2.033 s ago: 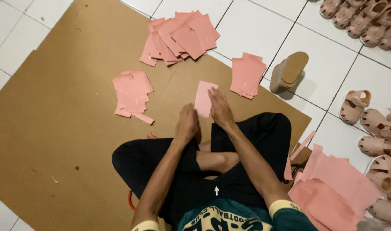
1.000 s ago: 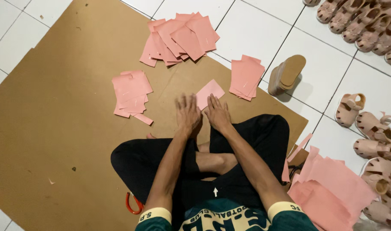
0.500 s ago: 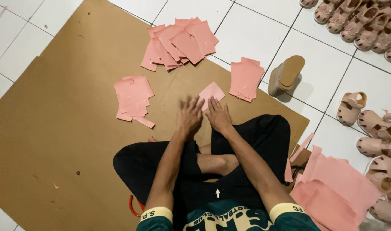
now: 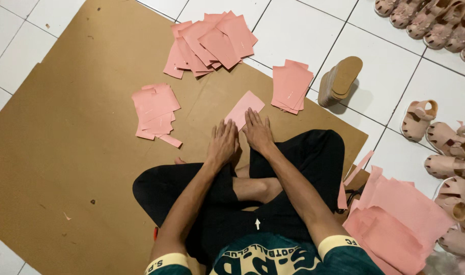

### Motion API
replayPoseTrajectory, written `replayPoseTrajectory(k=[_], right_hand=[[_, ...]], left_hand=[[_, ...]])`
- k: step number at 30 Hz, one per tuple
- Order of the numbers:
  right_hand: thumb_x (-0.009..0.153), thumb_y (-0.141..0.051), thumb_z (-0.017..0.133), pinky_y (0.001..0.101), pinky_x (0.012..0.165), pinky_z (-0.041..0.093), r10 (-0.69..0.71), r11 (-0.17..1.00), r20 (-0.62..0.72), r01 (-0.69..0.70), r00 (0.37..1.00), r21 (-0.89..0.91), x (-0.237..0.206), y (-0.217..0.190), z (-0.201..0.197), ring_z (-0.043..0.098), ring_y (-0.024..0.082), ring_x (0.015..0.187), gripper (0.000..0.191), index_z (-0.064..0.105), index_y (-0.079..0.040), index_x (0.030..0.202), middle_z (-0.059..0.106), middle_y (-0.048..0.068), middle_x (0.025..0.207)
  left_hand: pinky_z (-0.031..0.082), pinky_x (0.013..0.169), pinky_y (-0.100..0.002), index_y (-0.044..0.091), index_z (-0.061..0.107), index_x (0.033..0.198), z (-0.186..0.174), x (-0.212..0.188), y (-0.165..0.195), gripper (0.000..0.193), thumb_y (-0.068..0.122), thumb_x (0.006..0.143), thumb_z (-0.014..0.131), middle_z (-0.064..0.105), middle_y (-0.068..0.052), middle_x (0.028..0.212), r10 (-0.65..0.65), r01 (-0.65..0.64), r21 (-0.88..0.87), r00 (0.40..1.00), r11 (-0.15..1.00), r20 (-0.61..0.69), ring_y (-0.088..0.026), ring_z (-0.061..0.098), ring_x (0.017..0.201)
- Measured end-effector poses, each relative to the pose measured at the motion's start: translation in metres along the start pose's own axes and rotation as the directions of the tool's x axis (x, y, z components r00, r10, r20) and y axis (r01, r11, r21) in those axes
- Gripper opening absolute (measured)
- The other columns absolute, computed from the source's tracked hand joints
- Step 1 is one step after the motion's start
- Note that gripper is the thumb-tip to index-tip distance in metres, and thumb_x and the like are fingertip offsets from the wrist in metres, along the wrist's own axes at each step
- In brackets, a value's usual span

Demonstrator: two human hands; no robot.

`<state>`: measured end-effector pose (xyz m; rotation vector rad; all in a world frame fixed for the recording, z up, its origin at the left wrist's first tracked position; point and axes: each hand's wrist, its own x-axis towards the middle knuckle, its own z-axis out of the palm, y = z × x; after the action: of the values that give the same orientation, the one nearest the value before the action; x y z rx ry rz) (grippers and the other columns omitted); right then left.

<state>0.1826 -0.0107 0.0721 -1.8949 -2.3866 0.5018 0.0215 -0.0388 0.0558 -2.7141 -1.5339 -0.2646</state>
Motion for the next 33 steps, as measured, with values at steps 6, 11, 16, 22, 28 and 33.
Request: replayPoseTrajectory(k=[6,11,16,22,28,33], right_hand=[[0.106,-0.042,0.041,0.0633,0.121,0.018,0.002,1.000,0.001,-0.002,1.000,-0.001,0.000,-0.003,-0.003,0.015,0.027,0.157,0.070,0.018,-0.005,0.162,0.012,0.010,0.172],[0.106,-0.041,0.042,0.0636,0.120,0.020,-0.017,0.999,0.008,0.017,1.000,-0.037,0.000,-0.004,-0.008,0.015,0.028,0.157,0.071,0.019,-0.004,0.162,0.012,0.010,0.172],[0.105,-0.037,0.045,0.0637,0.120,0.021,-0.036,0.998,-0.027,0.035,0.999,-0.043,-0.005,-0.007,-0.010,0.019,0.030,0.157,0.070,0.022,-0.001,0.160,0.017,0.014,0.171],[0.096,-0.036,0.050,0.0575,0.125,0.017,-0.364,0.920,0.006,0.361,0.931,-0.155,-0.002,-0.005,-0.008,0.023,0.035,0.155,0.079,0.023,0.005,0.158,0.023,0.022,0.166],[0.092,-0.042,0.050,0.0525,0.125,0.014,-0.019,0.999,-0.050,0.016,0.999,-0.052,0.030,0.021,-0.019,0.021,0.035,0.154,0.088,0.020,0.009,0.157,0.023,0.025,0.166],[0.097,-0.036,0.046,0.0492,0.127,0.015,-0.323,0.946,-0.018,0.322,0.946,-0.027,0.024,0.022,-0.011,0.022,0.040,0.155,0.081,0.023,0.014,0.156,0.023,0.033,0.164]], left_hand=[[0.034,0.120,-0.053,0.008,0.067,0.127,-0.011,0.002,-0.001,0.047,0.040,0.094,0.059,0.064,-0.008,0.139,0.183,-0.157,-0.127,0.955,0.979,0.234,-0.029,0.049,0.141],[0.036,0.102,-0.064,0.005,0.065,0.134,-0.020,0.007,0.002,0.056,0.031,0.085,0.063,0.062,-0.008,0.141,0.074,-0.074,-0.043,0.997,0.996,-0.017,-0.040,0.047,0.131],[0.032,0.124,-0.052,0.011,0.055,0.146,-0.017,0.008,-0.001,0.047,0.038,0.109,0.046,0.052,-0.011,0.154,-0.055,0.070,-0.060,0.973,0.996,0.224,-0.032,0.045,0.146],[0.028,0.114,-0.065,0.010,0.033,0.158,0.001,0.008,-0.001,0.064,0.042,0.103,0.048,0.029,-0.009,0.166,-0.088,0.079,0.048,0.967,0.996,0.238,-0.039,0.030,0.148],[0.027,0.116,-0.064,0.008,0.030,0.159,0.002,0.006,-0.002,0.069,0.044,0.103,0.047,0.026,-0.010,0.167,-0.090,0.074,0.068,0.957,0.995,0.274,-0.038,0.029,0.150],[0.027,0.116,-0.064,0.008,0.029,0.159,0.009,0.006,0.000,0.069,0.043,0.103,0.047,0.025,-0.010,0.168,-0.106,0.095,0.053,0.958,0.994,0.266,-0.037,0.028,0.151]])
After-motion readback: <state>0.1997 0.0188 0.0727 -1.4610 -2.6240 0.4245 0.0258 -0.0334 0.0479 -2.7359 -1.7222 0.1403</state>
